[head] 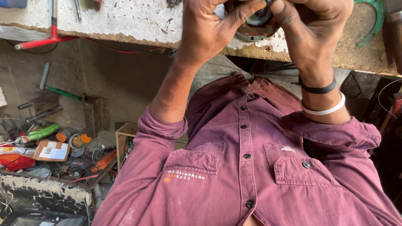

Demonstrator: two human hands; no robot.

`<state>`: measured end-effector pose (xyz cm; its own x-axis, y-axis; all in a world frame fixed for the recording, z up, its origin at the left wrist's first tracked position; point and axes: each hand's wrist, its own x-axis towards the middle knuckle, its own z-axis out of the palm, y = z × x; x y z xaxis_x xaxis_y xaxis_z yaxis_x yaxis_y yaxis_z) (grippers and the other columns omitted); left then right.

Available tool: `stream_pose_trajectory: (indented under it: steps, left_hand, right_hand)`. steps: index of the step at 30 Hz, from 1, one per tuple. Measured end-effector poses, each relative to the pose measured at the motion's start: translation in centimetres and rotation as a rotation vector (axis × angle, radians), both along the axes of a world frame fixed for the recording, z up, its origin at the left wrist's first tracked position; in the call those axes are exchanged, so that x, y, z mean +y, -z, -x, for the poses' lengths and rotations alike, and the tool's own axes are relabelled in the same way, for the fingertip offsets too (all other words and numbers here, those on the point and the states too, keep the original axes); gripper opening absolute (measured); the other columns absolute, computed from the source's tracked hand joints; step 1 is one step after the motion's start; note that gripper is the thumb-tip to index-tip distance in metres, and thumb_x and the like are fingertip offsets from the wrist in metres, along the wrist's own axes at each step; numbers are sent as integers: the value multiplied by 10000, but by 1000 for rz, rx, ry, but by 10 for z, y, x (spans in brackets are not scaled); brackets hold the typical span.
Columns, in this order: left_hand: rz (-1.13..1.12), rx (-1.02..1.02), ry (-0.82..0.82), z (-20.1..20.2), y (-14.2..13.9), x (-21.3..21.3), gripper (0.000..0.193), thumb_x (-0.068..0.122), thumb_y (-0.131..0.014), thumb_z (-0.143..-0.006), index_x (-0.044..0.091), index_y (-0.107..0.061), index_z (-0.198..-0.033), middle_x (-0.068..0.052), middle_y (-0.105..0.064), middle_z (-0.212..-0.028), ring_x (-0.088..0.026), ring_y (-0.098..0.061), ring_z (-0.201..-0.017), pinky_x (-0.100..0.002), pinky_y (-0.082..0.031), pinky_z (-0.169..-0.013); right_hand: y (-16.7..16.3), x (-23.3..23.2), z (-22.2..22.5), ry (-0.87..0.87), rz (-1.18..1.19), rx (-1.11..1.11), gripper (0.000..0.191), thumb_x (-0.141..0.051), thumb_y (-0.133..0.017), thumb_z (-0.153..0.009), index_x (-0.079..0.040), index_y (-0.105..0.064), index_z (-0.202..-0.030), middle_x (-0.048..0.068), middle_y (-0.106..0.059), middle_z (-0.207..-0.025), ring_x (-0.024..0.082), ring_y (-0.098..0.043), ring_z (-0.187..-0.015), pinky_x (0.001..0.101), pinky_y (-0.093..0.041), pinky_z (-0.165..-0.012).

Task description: The person assembles an electric motor by inserting the rotor into the stator, aligning the shaft, and attaching the motor housing. They then secure the housing with screws using a screwdriver and test the shaft rotation.

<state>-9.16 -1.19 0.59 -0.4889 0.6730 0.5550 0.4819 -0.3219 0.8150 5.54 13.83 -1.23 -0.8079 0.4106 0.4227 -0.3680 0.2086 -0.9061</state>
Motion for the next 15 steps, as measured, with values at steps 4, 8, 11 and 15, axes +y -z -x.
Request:
stream_pose_trajectory:
  steps: [4, 8, 11, 15]
  left_hand:
    - [7, -31, 4, -4, 1, -2, 97, 67, -799, -1025, 36, -743, -1098, -40, -770, -1045, -120, -742, -902, -223, -601, -726]
    - [48, -33, 9, -3, 3, -5, 64, 76, -781, -1046, 47, -743, -1089, -18, -761, -961, -95, -702, -768, -222, -557, -654]
    - [84, 13, -15, 0, 5, -5, 55, 87, -791, -1030, 54, -753, -1052, -1, -751, -875, -88, -656, -695, -230, -497, -589]
    - [95, 73, -32, 4, 8, -5, 78, 107, -791, -1033, 56, -747, -1072, -5, -757, -897, -85, -658, -688, -248, -497, -606]
  right_hand:
    - [2, 2, -4, -17, -11, 2, 95, -24, -758, -1146, 64, -742, -1179, 94, -734, -953, 135, -712, -804, 224, -597, -724]
    - [5, 1, -5, 34, 3, -67, 105, -10, -809, -1121, 51, -736, -1076, 87, -713, -866, 122, -685, -727, 216, -556, -656]
    - [6, 0, -4, 33, 31, -65, 109, -3, -815, -1119, 50, -734, -1067, 91, -722, -897, 118, -683, -753, 216, -554, -674]
    - [5, 5, -3, -1, -28, -24, 78, 19, -770, -1143, 78, -720, -1148, 119, -743, -1066, 133, -702, -902, 231, -583, -793]
